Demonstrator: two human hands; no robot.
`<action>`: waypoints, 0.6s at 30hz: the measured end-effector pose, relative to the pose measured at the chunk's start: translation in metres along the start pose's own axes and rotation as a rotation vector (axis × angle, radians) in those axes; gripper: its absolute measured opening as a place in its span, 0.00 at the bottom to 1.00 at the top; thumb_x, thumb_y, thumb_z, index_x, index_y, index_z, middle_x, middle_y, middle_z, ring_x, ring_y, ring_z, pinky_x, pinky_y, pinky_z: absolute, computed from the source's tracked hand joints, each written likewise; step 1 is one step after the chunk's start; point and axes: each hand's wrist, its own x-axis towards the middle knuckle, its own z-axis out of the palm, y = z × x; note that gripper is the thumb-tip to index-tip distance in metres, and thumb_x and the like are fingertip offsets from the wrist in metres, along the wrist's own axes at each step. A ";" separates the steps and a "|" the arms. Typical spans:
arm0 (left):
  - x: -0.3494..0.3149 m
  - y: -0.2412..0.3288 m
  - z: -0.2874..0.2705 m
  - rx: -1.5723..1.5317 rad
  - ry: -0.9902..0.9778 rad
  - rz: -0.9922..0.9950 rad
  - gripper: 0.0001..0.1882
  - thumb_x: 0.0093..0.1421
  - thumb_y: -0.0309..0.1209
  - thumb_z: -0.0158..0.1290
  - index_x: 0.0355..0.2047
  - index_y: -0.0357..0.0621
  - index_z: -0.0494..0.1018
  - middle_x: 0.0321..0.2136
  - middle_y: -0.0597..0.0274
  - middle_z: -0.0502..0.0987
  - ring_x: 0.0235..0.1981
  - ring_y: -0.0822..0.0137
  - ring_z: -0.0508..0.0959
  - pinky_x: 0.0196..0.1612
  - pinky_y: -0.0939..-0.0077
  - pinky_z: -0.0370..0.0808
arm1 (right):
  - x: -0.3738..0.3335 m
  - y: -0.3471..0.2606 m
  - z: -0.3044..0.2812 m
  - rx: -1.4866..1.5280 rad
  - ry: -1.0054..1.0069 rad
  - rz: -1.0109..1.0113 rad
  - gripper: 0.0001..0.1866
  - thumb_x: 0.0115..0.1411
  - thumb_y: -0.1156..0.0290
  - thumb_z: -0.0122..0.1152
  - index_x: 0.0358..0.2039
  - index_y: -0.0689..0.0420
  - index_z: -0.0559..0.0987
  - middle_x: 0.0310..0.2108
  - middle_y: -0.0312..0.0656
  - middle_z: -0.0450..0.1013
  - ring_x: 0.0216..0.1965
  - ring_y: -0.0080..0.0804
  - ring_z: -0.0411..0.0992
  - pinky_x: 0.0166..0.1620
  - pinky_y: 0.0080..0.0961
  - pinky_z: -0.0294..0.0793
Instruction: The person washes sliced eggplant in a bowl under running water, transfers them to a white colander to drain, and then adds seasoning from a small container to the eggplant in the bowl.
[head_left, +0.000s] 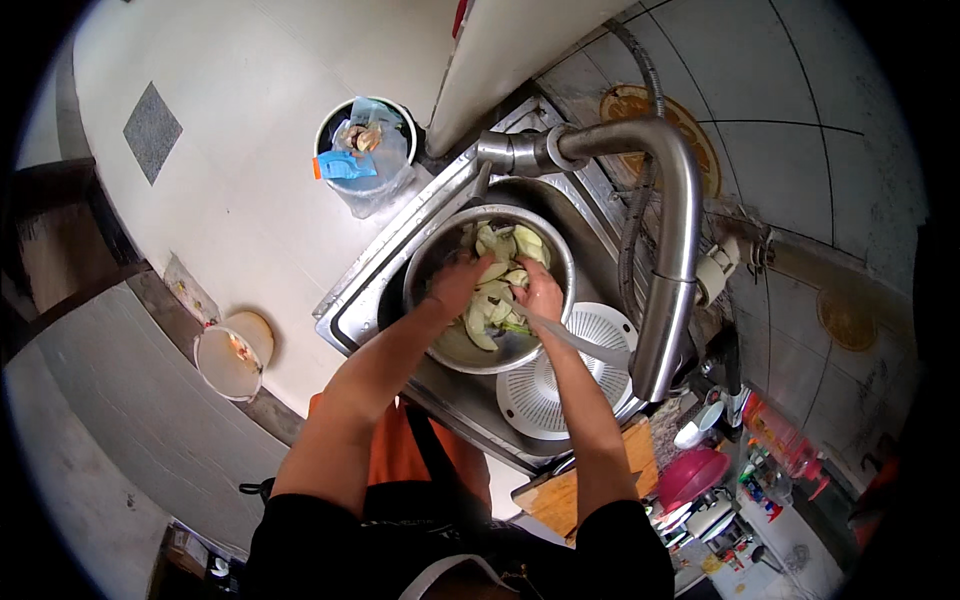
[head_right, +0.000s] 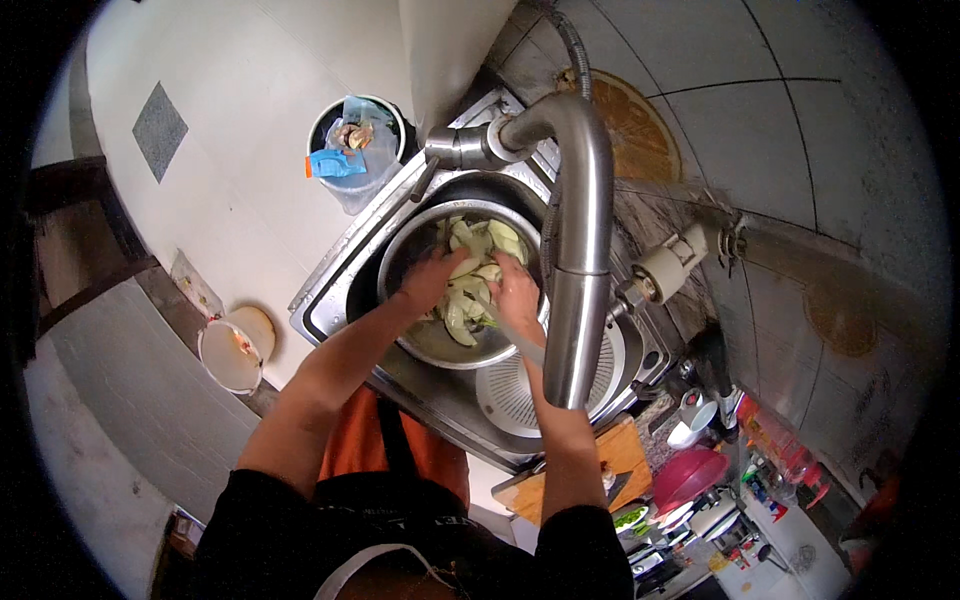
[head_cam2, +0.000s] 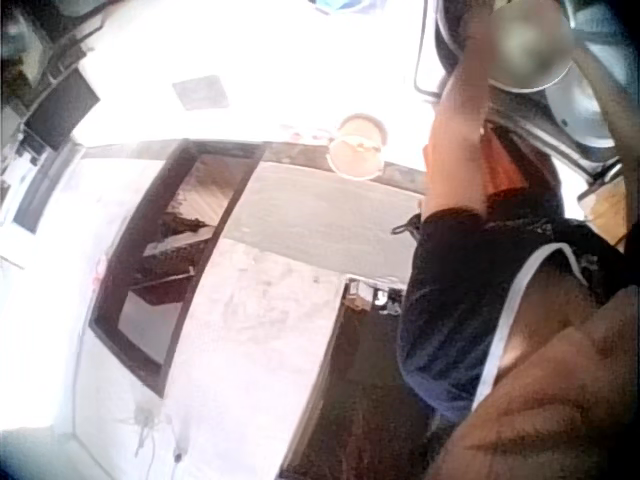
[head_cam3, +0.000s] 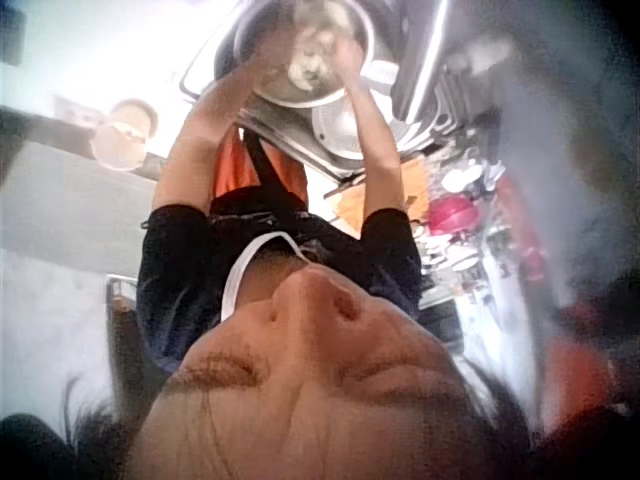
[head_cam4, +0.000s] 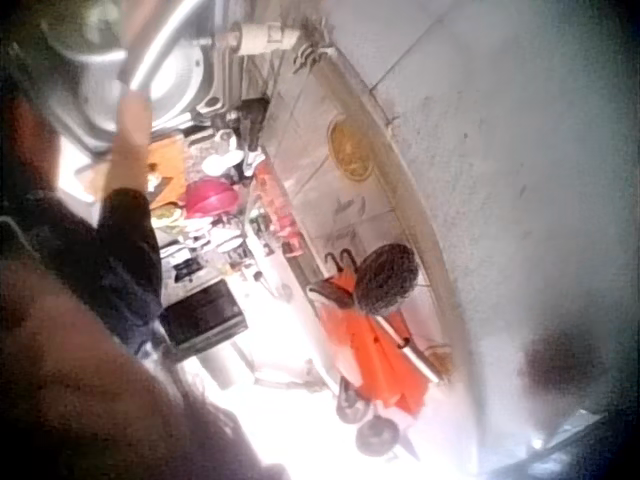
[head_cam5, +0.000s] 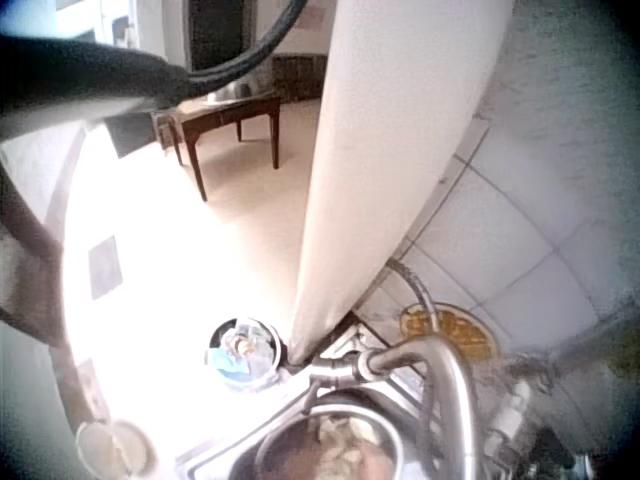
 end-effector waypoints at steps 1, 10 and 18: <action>-0.004 0.005 -0.018 -0.064 -0.074 -0.010 0.34 0.50 0.31 0.47 0.56 0.62 0.46 0.52 0.45 0.54 0.46 0.46 0.63 0.42 0.49 0.65 | -0.004 0.001 -0.007 0.052 0.026 -0.008 0.24 0.41 0.75 0.59 0.42 0.54 0.68 0.37 0.48 0.68 0.35 0.45 0.66 0.37 0.32 0.66; -0.023 0.015 0.017 0.292 0.243 0.046 0.38 0.49 0.33 0.48 0.58 0.66 0.43 0.58 0.51 0.41 0.50 0.44 0.58 0.45 0.48 0.62 | -0.039 -0.004 0.047 -0.273 -0.109 0.032 0.49 0.31 0.65 0.70 0.56 0.47 0.54 0.56 0.59 0.37 0.54 0.62 0.42 0.53 0.50 0.46; -0.023 0.021 -0.034 -0.281 0.040 -0.089 0.36 0.47 0.26 0.46 0.56 0.65 0.48 0.56 0.54 0.46 0.52 0.43 0.54 0.49 0.48 0.58 | -0.016 -0.005 -0.017 0.290 -0.266 0.305 0.35 0.39 0.75 0.60 0.51 0.52 0.60 0.48 0.51 0.59 0.51 0.52 0.53 0.50 0.34 0.56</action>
